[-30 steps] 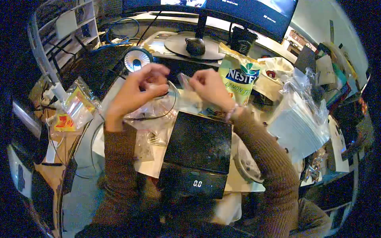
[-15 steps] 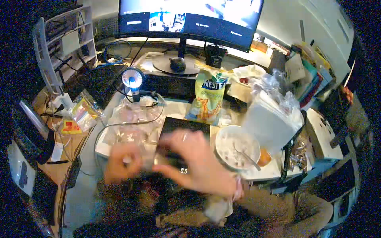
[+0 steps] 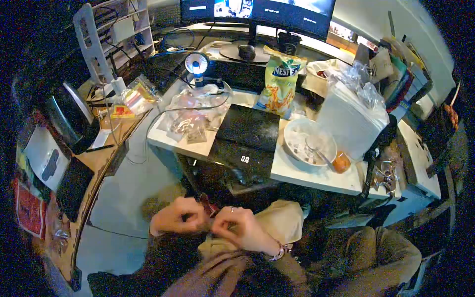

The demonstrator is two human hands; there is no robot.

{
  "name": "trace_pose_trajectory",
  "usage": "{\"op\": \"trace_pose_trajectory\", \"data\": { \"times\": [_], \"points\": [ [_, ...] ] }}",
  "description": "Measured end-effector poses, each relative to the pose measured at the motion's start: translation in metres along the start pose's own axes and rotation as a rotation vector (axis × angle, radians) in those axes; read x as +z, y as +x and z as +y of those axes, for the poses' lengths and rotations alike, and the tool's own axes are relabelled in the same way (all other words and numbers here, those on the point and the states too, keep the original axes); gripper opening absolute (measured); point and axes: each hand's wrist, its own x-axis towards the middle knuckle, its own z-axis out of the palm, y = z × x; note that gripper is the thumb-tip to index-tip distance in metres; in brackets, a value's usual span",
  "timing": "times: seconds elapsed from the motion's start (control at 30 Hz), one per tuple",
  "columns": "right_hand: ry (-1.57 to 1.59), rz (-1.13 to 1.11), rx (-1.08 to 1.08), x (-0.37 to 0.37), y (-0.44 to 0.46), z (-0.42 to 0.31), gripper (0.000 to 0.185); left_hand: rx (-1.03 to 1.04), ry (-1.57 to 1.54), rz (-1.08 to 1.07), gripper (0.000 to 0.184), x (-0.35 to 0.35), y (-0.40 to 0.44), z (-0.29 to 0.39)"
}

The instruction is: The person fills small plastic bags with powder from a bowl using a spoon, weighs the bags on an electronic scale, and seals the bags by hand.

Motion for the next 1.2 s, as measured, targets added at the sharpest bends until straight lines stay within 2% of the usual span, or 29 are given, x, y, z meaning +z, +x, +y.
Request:
{"op": "trace_pose_trajectory", "data": {
  "times": [0.03,0.07,0.17,0.2,0.3,0.47,0.57,0.6,0.7,0.83,0.87,0.97,1.0,1.13,1.2],
  "points": [
    [0.036,0.081,0.061,0.001,-0.008,-0.001,0.005,-0.014,-0.015,0.085,0.013,0.008,0.005,0.003],
    [0.033,0.083,0.063,0.001,-0.015,-0.001,0.005,-0.012,-0.017,0.083,0.013,0.016,0.012,0.007],
    [-0.120,0.463,0.162,0.005,-0.033,0.000,0.006,-0.036,0.536,0.903,0.012,0.042,0.038,0.019],
    [-0.125,0.470,0.160,0.007,-0.037,0.005,0.006,-0.028,0.533,0.900,0.012,0.048,0.041,0.023],
    [-0.339,0.554,0.022,0.017,-0.045,0.027,0.008,-0.006,0.193,0.246,0.014,0.066,0.041,0.033],
    [-0.207,0.567,0.160,0.009,-0.057,0.022,0.007,-0.027,0.092,0.211,0.015,0.078,0.047,0.027],
    [0.281,0.594,0.211,0.007,-0.063,0.026,0.005,-0.057,0.099,0.155,0.013,0.078,0.049,0.033],
    [0.285,0.595,0.211,0.006,-0.064,0.028,0.005,-0.060,0.102,0.153,0.013,0.078,0.050,0.034],
    [-0.125,0.619,0.150,0.007,-0.068,0.038,0.007,-0.096,-0.035,0.102,0.013,0.080,0.053,0.037],
    [-0.293,0.551,0.083,0.002,-0.071,0.032,0.008,-0.077,-0.037,0.089,0.013,0.088,0.052,0.025],
    [-0.274,0.554,0.075,0.003,-0.071,0.035,0.008,-0.088,-0.018,0.087,0.013,0.087,0.051,0.026],
    [0.197,0.579,0.168,0.007,-0.077,0.043,0.008,-0.206,-0.072,0.061,0.013,0.087,0.050,0.028],
    [0.200,0.580,0.173,0.008,-0.078,0.044,0.008,-0.210,-0.074,0.058,0.013,0.089,0.050,0.029],
    [0.066,0.688,0.135,0.009,-0.075,0.045,0.009,-0.137,-0.024,0.115,0.011,0.094,0.050,0.029],
    [-0.322,0.634,0.055,0.003,-0.071,0.031,0.010,-0.097,0.009,0.149,0.010,0.098,0.048,0.026]
  ]
}}
